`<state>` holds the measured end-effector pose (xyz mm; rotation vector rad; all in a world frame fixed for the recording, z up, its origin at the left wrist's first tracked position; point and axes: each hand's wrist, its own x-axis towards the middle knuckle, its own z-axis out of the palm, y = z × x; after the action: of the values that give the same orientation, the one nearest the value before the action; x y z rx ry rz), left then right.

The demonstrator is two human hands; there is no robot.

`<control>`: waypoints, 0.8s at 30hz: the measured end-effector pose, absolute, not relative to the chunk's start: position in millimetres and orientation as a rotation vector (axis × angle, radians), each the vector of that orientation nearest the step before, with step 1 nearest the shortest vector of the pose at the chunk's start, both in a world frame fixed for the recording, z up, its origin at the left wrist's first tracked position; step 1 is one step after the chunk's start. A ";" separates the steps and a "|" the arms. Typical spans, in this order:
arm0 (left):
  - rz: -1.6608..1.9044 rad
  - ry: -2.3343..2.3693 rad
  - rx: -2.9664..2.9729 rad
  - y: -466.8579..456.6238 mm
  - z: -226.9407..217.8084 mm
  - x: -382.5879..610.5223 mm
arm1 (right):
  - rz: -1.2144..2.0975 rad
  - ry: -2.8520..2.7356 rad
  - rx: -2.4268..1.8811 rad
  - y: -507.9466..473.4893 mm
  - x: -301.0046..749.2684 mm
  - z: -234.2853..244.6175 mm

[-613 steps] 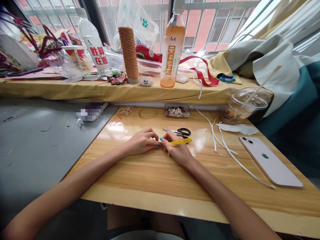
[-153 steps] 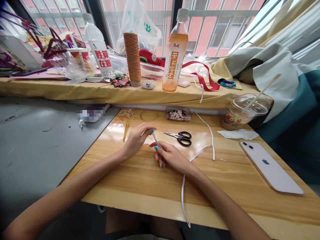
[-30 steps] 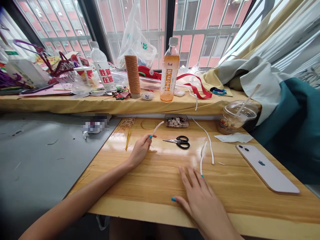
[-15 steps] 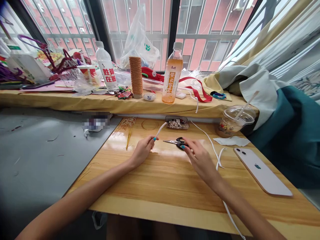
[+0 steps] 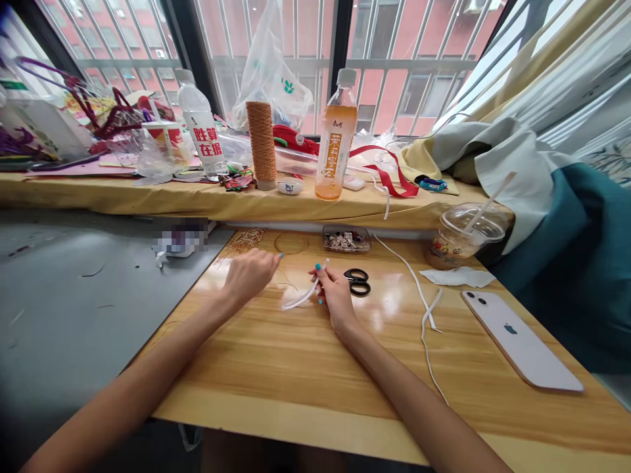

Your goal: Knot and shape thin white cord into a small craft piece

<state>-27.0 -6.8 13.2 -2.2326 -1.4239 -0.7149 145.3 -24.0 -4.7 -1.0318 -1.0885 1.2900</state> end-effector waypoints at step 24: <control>-1.614 -1.784 -2.896 -18.6 7.8 0.2 | 1.552 -1.358 -0.939 -22.6 150.6 2.7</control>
<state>0.2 -18.6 7.8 -2.8957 -1.7838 -1.6143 150.6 -22.6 2.7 -0.9390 -1.3578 1.5524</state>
